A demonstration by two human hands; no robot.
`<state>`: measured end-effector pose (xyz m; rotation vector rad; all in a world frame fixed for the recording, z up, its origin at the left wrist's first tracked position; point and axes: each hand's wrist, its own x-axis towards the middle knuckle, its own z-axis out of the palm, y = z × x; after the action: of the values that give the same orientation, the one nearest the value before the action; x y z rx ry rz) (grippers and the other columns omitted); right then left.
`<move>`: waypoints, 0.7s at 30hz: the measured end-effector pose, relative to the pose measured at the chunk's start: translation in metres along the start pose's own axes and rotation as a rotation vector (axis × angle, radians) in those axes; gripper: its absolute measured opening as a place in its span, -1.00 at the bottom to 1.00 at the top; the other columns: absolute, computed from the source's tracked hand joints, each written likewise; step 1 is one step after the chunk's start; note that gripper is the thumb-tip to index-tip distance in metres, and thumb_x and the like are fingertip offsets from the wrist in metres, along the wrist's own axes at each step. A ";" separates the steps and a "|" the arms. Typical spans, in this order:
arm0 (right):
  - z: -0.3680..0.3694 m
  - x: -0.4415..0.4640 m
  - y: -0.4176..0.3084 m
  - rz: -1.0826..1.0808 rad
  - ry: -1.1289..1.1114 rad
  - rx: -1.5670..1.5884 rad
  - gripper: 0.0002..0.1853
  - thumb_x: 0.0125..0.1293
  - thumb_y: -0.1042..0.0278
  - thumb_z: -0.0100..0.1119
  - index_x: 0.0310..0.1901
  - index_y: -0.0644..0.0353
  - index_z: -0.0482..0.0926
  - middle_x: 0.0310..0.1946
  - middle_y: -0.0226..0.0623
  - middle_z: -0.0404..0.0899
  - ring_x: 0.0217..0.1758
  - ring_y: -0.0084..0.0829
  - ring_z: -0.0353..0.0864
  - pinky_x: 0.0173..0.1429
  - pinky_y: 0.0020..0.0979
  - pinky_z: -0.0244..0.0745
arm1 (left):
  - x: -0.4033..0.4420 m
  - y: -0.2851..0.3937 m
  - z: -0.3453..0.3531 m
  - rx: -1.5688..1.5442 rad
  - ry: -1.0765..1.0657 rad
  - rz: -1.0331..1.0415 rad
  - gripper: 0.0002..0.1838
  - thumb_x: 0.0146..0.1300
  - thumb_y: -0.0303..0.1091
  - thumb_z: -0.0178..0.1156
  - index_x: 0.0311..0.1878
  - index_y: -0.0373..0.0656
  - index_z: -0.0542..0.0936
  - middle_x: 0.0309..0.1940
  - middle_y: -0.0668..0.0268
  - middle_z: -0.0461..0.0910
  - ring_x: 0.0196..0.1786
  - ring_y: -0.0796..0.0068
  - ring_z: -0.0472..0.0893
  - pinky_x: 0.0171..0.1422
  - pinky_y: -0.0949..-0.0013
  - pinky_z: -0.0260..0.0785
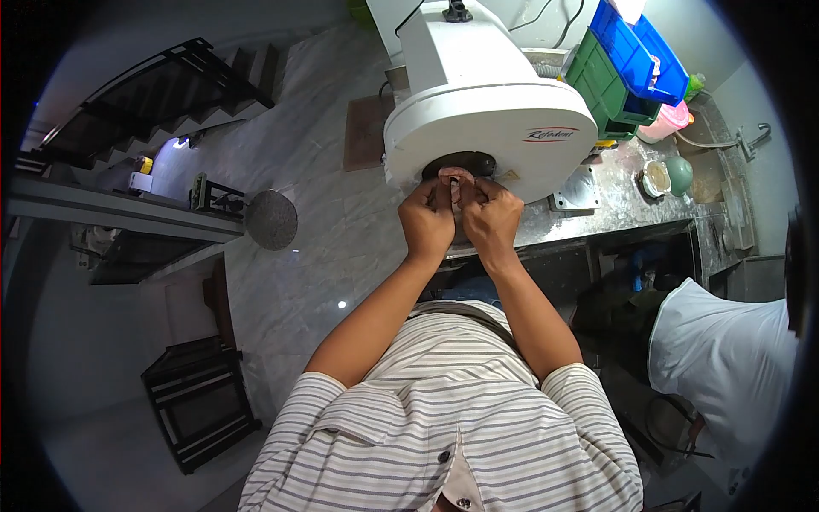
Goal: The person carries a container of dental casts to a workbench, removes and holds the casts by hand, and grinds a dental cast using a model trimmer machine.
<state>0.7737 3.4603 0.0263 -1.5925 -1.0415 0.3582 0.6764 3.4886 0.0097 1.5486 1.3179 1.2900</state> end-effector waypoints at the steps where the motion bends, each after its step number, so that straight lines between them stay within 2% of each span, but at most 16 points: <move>1: 0.000 0.000 0.001 0.003 0.001 0.000 -0.68 0.39 0.25 0.32 -0.44 0.32 0.71 -0.67 -0.15 0.61 -0.66 -0.37 0.59 -0.45 -0.32 0.45 | 0.000 0.001 0.000 -0.008 0.008 0.007 -0.72 0.51 -0.30 0.27 -0.25 -0.34 0.74 -0.60 0.32 0.63 -0.51 0.66 0.46 -0.41 0.39 0.28; 7: -0.001 -0.001 0.001 -0.023 -0.019 -0.079 -0.66 0.40 0.23 0.31 -0.45 0.33 0.70 -0.68 -0.15 0.60 -0.66 -0.36 0.59 -0.45 -0.31 0.45 | 0.001 0.002 0.000 0.014 0.004 0.018 -0.72 0.51 -0.30 0.26 -0.26 -0.34 0.74 -0.57 0.27 0.66 -0.50 0.64 0.49 -0.39 0.38 0.32; 9: -0.002 -0.001 -0.007 0.049 -0.017 -0.010 -0.71 0.36 0.34 0.26 -0.47 0.37 0.69 -0.62 -0.04 0.64 -0.62 -0.19 0.67 -0.41 -0.29 0.52 | 0.001 0.001 0.000 0.012 0.002 0.033 -0.71 0.51 -0.30 0.26 -0.26 -0.34 0.74 -0.57 0.27 0.66 -0.50 0.63 0.50 -0.39 0.38 0.33; 15: 0.005 -0.002 0.008 -0.018 0.020 -0.017 -0.69 0.36 0.33 0.29 -0.49 0.36 0.66 -0.67 -0.04 0.57 -0.65 -0.20 0.61 -0.43 -0.25 0.48 | 0.000 0.004 0.001 -0.027 0.012 0.002 -0.71 0.51 -0.30 0.26 -0.27 -0.35 0.73 -0.56 0.26 0.67 -0.49 0.63 0.50 -0.36 0.37 0.35; 18: 0.002 -0.004 0.005 0.022 -0.012 -0.001 -0.72 0.34 0.34 0.31 -0.48 0.35 0.68 -0.65 -0.03 0.57 -0.64 -0.23 0.61 -0.43 -0.23 0.47 | 0.000 -0.001 0.000 -0.023 -0.005 0.026 -0.72 0.51 -0.30 0.26 -0.24 -0.35 0.73 -0.53 0.25 0.69 -0.46 0.60 0.55 -0.33 0.37 0.40; 20: -0.004 -0.009 -0.005 0.047 -0.014 0.010 -0.75 0.33 0.36 0.31 -0.44 0.36 0.69 -0.62 -0.03 0.60 -0.61 -0.22 0.65 -0.40 -0.25 0.50 | 0.000 -0.010 0.001 0.006 0.007 0.042 -0.78 0.50 -0.34 0.27 -0.19 -0.32 0.74 -0.42 0.14 0.76 -0.40 0.40 0.72 -0.27 0.34 0.49; 21: -0.007 -0.011 -0.009 0.072 -0.023 0.022 -0.78 0.33 0.38 0.32 -0.40 0.37 0.70 -0.59 -0.03 0.63 -0.58 -0.21 0.68 -0.38 -0.26 0.53 | -0.001 -0.008 -0.003 0.002 0.007 0.046 -0.78 0.50 -0.34 0.27 -0.19 -0.32 0.74 -0.42 0.14 0.76 -0.40 0.40 0.72 -0.27 0.34 0.49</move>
<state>0.7686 3.4471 0.0330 -1.6125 -0.9957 0.4364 0.6715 3.4888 0.0021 1.5862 1.2952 1.3240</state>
